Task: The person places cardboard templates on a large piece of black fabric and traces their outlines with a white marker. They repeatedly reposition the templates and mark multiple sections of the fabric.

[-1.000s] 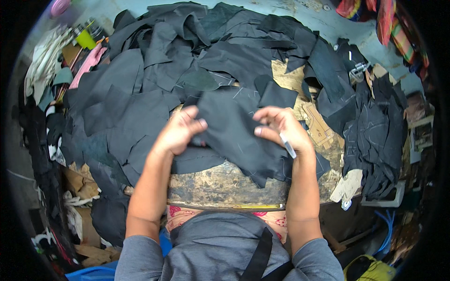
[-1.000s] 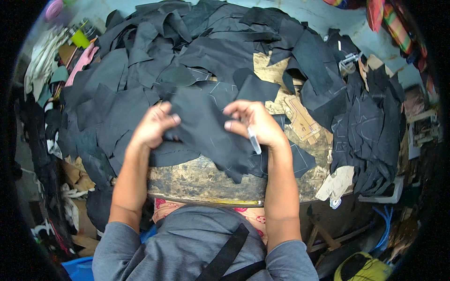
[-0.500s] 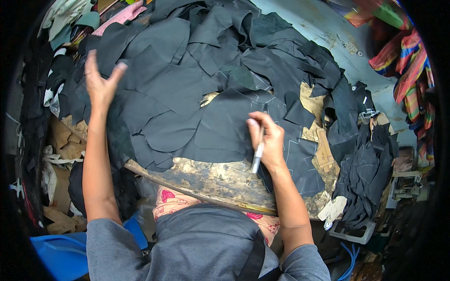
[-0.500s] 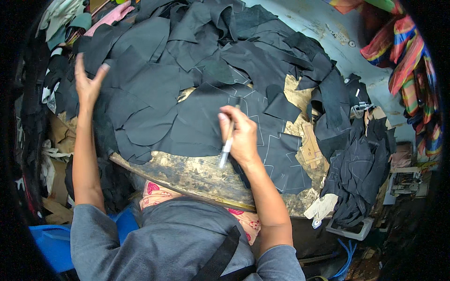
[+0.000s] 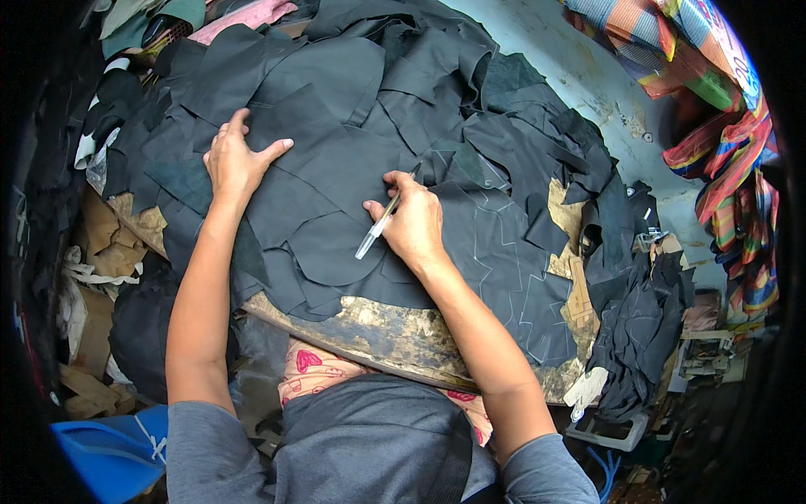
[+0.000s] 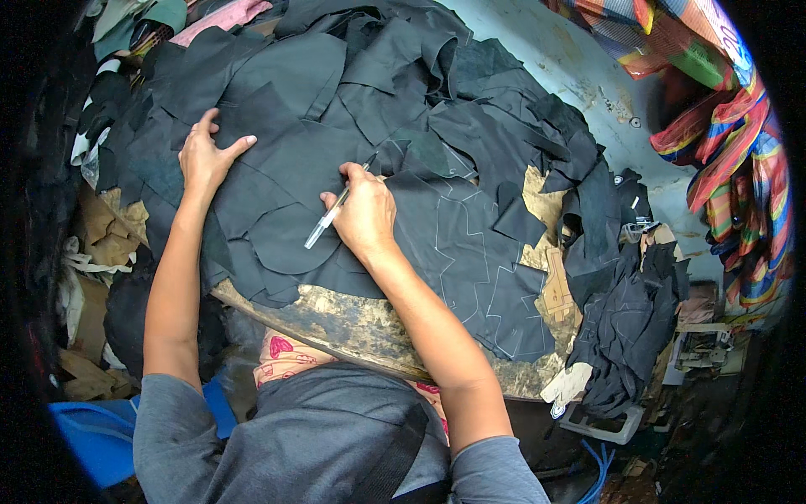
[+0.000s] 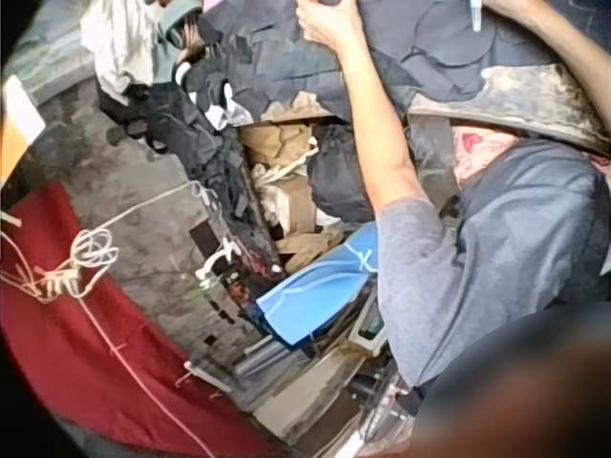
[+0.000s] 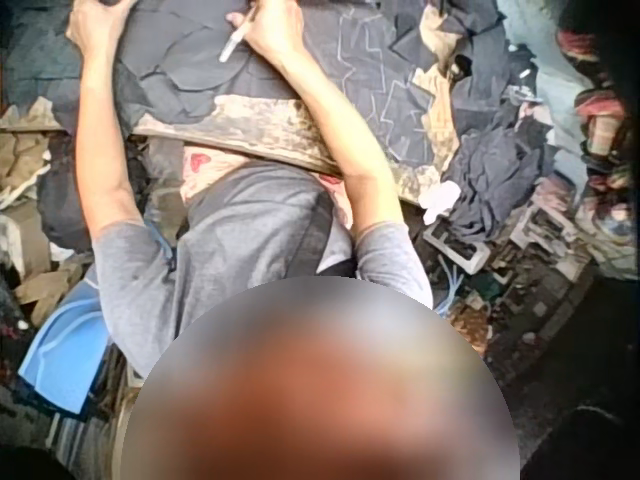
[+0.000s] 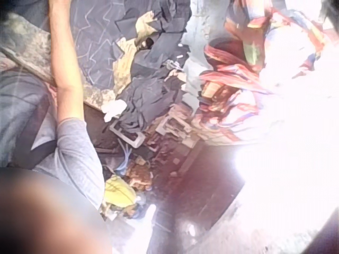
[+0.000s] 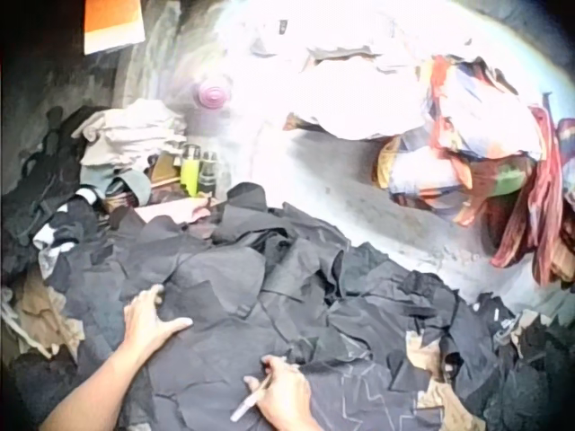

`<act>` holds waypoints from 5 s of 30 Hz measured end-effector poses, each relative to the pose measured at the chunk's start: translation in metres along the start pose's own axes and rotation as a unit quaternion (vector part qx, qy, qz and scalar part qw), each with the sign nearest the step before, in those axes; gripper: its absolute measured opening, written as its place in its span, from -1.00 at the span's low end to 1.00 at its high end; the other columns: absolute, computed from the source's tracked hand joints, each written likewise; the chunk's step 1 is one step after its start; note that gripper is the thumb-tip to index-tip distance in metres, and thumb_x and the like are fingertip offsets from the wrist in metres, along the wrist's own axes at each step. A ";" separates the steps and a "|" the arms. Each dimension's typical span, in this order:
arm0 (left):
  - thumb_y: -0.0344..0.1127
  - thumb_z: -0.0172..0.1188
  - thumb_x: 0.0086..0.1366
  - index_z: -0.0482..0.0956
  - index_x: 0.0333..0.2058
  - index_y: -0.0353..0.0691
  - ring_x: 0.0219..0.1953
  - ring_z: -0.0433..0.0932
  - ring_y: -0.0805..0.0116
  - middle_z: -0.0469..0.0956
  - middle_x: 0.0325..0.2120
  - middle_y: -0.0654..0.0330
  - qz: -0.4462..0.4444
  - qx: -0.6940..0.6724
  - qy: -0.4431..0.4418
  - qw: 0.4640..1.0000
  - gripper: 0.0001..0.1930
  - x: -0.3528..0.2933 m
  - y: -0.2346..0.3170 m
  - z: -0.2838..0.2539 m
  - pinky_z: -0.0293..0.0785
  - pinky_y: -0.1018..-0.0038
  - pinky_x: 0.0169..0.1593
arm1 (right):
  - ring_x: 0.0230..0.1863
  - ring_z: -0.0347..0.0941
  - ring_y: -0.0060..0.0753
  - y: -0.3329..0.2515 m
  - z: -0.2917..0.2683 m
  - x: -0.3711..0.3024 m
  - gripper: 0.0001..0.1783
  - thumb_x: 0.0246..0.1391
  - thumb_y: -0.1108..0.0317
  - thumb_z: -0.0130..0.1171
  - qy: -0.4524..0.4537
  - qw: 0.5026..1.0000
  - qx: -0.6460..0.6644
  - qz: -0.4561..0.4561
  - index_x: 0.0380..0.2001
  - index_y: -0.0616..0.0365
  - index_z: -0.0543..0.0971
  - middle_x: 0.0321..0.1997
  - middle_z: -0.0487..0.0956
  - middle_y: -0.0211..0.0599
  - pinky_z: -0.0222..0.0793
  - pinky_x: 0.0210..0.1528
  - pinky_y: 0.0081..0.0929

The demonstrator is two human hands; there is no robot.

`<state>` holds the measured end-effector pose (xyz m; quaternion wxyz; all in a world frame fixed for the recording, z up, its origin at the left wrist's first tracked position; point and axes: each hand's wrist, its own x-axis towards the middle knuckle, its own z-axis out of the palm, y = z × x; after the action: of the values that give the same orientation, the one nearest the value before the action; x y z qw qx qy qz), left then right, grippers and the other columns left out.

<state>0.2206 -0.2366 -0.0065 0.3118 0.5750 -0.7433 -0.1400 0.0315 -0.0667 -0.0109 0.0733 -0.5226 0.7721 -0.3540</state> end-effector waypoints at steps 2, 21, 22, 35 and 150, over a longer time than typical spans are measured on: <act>0.17 0.43 -0.18 0.50 -0.03 -0.21 -0.11 0.48 0.20 0.52 -0.23 0.15 -0.024 0.024 -0.088 0.996 -0.22 0.006 -0.003 0.001 0.33 0.15 -0.08 | -0.40 0.57 -0.30 0.000 0.003 0.001 -0.57 -0.25 0.38 0.41 0.009 1.000 -0.017 0.004 -0.22 0.21 0.55 -0.44 0.59 -0.16 0.45 -0.26 -0.43; -0.29 0.48 -0.24 0.52 -0.04 -0.19 0.10 0.35 0.04 0.38 0.05 0.02 0.333 -0.108 -0.103 0.931 -0.34 -0.087 0.070 -0.021 0.30 0.25 0.12 | -0.49 0.26 -0.81 0.065 -0.165 -0.149 -0.72 -0.32 0.60 0.24 -0.025 0.934 0.314 0.168 -0.40 0.19 0.50 -0.54 0.37 -0.62 0.23 -0.45 -0.76; -0.32 0.48 -0.24 0.54 -0.08 -0.22 0.08 0.37 0.05 0.39 0.03 0.02 0.328 -0.126 -0.134 0.927 -0.38 -0.106 0.075 -0.021 0.32 0.26 0.11 | -0.49 0.26 -0.82 0.082 -0.184 -0.169 -0.71 -0.32 0.62 0.24 -0.006 0.935 0.297 0.193 -0.40 0.18 0.51 -0.53 0.38 -0.62 0.21 -0.47 -0.77; -0.15 0.48 -0.19 0.53 -0.08 -0.29 -0.18 0.46 0.16 0.53 -0.27 0.05 0.336 -0.021 -0.147 0.930 -0.36 -0.200 0.139 0.018 0.31 0.28 -0.01 | -0.35 0.56 -0.22 0.234 -0.256 -0.204 -0.50 -0.35 0.33 0.46 0.203 0.928 -0.256 0.179 -0.24 0.22 0.57 -0.37 0.61 -0.11 0.44 -0.23 -0.38; -0.11 0.27 0.19 0.49 -0.22 -0.31 -0.34 0.48 0.56 0.54 -0.39 0.26 0.124 -0.488 -0.582 0.639 -0.63 -0.132 0.293 -0.038 0.45 0.57 -0.29 | -0.28 0.44 -0.65 0.190 -0.182 -0.275 -0.71 0.06 0.63 0.05 0.505 0.747 0.379 0.208 -0.11 0.23 0.38 -0.22 0.50 -0.37 0.36 -0.33 -0.72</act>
<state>0.0387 -0.0193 0.1485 0.0646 0.0414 -0.6592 -0.7480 -0.0775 0.2938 -0.0658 -0.0640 -0.0230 0.5884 -0.8057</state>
